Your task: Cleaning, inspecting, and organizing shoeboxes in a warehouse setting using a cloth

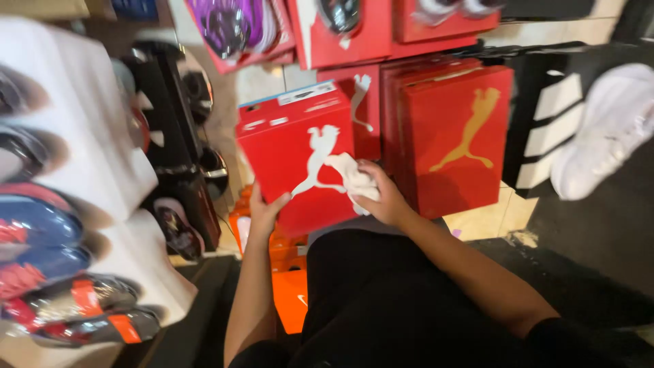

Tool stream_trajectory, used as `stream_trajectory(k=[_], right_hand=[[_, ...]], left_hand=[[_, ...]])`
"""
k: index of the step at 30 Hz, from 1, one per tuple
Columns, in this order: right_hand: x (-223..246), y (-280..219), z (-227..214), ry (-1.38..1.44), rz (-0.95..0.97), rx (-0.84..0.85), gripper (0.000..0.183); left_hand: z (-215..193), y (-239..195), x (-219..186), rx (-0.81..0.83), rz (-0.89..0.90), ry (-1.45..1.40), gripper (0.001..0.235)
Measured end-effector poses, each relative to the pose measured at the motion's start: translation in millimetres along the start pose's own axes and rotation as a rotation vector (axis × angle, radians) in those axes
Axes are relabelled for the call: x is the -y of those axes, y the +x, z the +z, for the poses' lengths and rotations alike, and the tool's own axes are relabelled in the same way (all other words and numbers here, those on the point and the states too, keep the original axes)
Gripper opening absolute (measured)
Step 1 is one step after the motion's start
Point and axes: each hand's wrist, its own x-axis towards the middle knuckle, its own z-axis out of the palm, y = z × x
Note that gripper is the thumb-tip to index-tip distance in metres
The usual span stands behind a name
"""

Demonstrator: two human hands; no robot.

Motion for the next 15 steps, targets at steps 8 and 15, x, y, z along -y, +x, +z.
stream_trajectory(k=[8,15], right_hand=[[-2,-87,-78,0.337,-0.186,-0.510,0.053],[34,-134,-159,0.025,-0.301,-1.056,0.065]], left_hand=[[158,-34,-143,0.118,-0.208,-0.147,0.107],[289,-52,-115,0.449,-0.117,0.034,0.081]])
